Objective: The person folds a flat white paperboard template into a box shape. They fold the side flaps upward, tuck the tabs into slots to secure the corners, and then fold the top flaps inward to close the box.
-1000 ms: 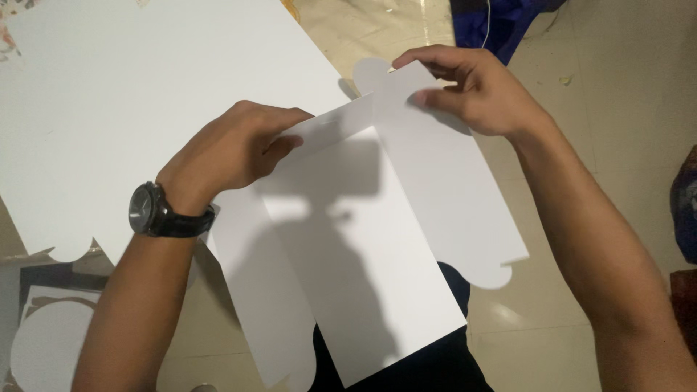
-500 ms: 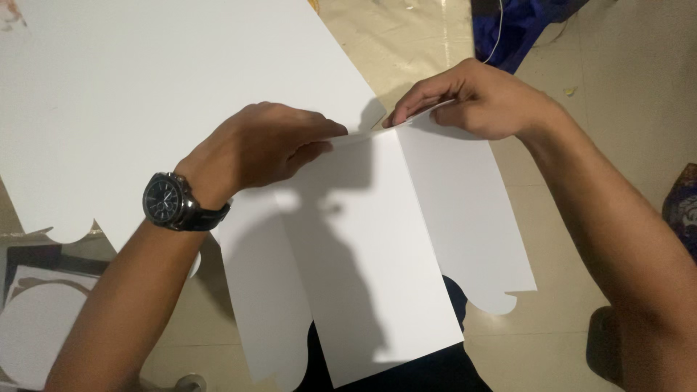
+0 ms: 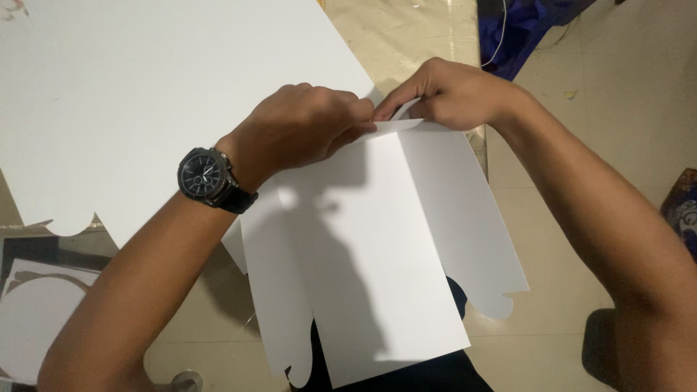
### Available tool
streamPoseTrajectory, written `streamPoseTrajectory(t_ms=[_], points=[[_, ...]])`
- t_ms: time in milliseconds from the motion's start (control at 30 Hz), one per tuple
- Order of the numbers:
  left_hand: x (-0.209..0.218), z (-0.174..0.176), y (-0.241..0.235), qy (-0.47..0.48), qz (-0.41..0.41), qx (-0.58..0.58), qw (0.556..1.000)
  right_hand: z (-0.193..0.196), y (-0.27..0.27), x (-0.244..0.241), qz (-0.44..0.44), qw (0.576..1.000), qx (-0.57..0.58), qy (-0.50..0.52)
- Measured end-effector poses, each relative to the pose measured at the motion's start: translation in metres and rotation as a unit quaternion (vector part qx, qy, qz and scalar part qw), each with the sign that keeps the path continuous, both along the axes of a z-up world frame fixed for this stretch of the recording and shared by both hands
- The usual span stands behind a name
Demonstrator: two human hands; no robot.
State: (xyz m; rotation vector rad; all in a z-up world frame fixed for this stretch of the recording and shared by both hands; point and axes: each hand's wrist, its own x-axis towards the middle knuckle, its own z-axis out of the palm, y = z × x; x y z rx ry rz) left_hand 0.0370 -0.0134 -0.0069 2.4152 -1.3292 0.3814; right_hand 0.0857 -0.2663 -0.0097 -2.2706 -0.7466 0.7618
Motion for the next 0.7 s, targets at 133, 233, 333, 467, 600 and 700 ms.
streamPoseTrajectory(t_ms=[133,233,333,467,600,700], points=[[0.005,-0.001,0.001,0.048,0.007,-0.042,0.998,-0.027,0.002,0.015,-0.07,0.987,0.122,0.08],[0.005,-0.001,0.003,0.019,0.009,-0.065,0.998,-0.047,0.002,0.021,-0.08,0.964,0.23,0.111],[-0.001,-0.001,0.003,0.074,0.013,-0.046,0.996,-0.056,-0.004,0.022,-0.028,0.959,0.259,0.113],[-0.01,0.0,0.006,0.139,0.059,0.034,0.988,-0.05,-0.02,0.009,0.072,0.952,0.297,0.024],[-0.004,0.003,0.015,0.219,0.098,0.066,0.969,-0.037,-0.054,-0.011,-0.033,0.964,0.257,-0.052],[0.001,0.008,0.019,0.251,0.126,0.056,0.958,-0.034,-0.077,-0.021,-0.176,0.97,0.166,-0.034]])
